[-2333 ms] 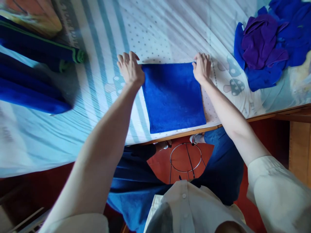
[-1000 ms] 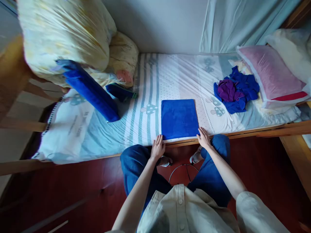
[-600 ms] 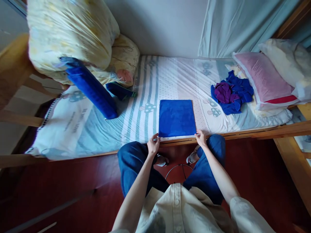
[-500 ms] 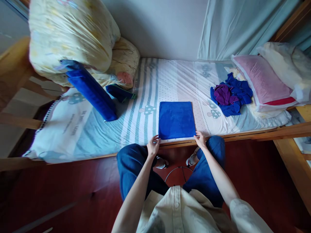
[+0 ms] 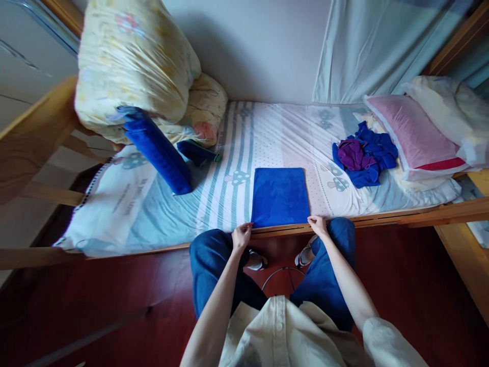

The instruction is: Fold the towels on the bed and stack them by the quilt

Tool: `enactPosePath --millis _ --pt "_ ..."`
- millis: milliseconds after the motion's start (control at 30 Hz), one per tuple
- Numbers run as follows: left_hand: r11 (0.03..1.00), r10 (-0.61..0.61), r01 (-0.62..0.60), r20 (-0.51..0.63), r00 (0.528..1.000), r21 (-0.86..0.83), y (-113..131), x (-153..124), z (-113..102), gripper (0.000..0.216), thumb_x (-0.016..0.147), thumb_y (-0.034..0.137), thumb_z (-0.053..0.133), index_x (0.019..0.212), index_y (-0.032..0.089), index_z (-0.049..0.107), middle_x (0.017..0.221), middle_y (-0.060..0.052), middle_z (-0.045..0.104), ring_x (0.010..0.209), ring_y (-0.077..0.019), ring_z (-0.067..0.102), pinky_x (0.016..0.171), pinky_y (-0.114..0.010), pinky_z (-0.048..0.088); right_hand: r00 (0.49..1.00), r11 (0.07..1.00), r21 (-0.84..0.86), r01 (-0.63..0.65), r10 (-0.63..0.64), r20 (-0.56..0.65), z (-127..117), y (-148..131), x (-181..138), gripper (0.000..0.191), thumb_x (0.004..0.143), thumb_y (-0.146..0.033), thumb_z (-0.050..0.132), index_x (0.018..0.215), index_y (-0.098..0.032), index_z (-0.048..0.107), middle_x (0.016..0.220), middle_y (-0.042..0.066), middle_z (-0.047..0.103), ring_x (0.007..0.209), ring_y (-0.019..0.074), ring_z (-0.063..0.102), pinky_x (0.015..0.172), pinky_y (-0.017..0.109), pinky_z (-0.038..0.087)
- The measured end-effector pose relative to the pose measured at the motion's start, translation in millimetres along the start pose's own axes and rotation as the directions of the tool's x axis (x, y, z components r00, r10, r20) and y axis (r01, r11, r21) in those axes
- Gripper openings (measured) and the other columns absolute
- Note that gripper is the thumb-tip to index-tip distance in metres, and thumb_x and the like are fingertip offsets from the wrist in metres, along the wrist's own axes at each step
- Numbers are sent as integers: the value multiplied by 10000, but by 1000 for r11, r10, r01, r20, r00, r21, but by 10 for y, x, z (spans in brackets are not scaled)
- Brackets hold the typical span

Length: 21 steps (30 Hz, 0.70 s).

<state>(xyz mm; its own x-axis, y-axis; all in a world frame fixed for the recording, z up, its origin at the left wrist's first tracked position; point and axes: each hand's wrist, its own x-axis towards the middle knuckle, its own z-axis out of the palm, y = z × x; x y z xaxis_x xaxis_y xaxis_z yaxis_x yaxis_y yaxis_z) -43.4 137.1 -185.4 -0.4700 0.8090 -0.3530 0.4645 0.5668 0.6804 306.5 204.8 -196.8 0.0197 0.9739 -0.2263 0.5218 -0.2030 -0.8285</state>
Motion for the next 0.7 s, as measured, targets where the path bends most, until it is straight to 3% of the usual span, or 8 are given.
enactPosePath --millis 167,367,567,700 --pt "993 107 -107 16 994 42 -7 -32 -8 306 702 242 650 960 193 806 759 -38 736 814 -247 727 834 -331 557 998 988 -141 60 -54 43 -7 -37 -51 291 634 -154 778 923 -186 787 661 -2 693 648 193 659 710 318 561" --pt "982 183 -186 -72 980 -28 5 76 32 210 725 253 627 859 195 777 819 -45 680 738 -206 679 792 -347 578 985 977 -135 162 -168 -35 21 -21 42 195 712 -121 619 814 -184 773 764 43 700 698 200 643 767 342 553" --pt "923 261 -291 -144 954 -252 22 239 109 229 786 373 651 902 184 711 1142 -126 678 1060 -257 680 830 -369 615 951 959 -40 280 -283 -124 54 -18 159 137 763 -196 632 836 -199 748 1144 133 723 1125 284 667 1011 431 530" --pt "905 245 -262 -92 965 -336 1 331 162 247 821 407 629 945 195 653 1095 -109 729 1070 -242 692 858 -359 615 960 958 81 273 -267 -84 121 1 213 197 853 -316 604 968 -205 720 1118 120 764 1054 260 698 967 406 550"
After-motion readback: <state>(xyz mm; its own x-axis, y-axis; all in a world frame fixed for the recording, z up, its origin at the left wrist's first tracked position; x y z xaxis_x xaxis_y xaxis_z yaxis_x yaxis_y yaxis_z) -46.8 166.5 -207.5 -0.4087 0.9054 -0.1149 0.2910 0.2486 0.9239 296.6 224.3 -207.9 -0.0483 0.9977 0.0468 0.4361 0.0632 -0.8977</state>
